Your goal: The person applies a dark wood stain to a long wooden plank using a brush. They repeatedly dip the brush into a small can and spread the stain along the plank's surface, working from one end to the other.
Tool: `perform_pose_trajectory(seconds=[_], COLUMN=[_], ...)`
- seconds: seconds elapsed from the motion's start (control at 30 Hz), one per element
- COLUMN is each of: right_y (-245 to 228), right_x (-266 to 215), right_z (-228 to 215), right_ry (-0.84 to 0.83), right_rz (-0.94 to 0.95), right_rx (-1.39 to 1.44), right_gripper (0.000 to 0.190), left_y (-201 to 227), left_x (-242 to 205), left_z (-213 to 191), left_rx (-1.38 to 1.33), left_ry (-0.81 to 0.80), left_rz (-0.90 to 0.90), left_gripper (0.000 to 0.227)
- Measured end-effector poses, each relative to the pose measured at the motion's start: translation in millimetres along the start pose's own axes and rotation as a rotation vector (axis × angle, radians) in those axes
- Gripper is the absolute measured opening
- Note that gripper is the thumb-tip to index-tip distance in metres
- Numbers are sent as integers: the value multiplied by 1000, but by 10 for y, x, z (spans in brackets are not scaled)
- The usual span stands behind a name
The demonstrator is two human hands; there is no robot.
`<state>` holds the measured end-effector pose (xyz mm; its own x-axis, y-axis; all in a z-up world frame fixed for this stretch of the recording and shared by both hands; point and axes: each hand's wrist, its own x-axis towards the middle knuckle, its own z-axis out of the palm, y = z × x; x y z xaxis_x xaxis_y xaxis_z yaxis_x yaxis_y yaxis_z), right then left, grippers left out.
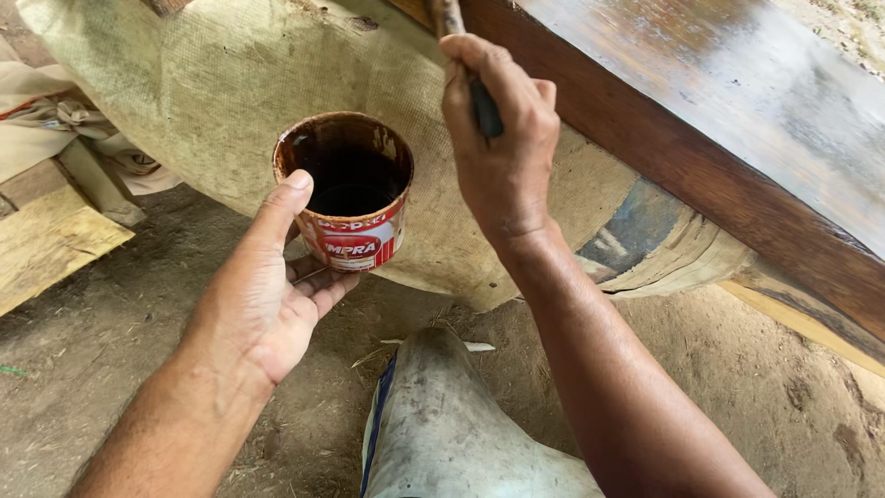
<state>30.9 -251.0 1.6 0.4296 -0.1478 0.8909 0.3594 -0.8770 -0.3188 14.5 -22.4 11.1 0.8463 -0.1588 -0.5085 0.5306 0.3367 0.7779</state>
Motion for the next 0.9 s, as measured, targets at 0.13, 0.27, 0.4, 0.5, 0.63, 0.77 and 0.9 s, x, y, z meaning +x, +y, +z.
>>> perform_pose_trajectory(seconds=[0.13, 0.27, 0.4, 0.5, 0.63, 0.77, 0.9], right_y=[59, -132, -185, -137, -82, -132, -78], right_x=[-241, -533, -317, -123, -273, -545, -253], right_z=[-357, -796, -607, -383, -572, -785, -377], right_ry=[29, 63, 79, 37, 86, 108, 85], right_rz=[127, 211, 105, 130, 264, 230, 166], right_rx=[-11, 41, 69, 133, 168, 255, 186], right_gripper=[15, 14, 11, 14, 16, 13, 17], left_y=[-24, -95, -115, -93, -92, -104, -103], left_x=[20, 115, 126, 81, 64, 72, 37], left_z=[56, 11, 44, 58, 68, 39, 116], left_rx=[-3, 0, -11, -4, 12, 28, 19], left_ry=[-16, -40, -123, -99, -22, -25, -118], left_rz=[-2, -23, 37, 36, -13, -28, 31], left_gripper=[99, 99, 100, 99, 97, 95, 94])
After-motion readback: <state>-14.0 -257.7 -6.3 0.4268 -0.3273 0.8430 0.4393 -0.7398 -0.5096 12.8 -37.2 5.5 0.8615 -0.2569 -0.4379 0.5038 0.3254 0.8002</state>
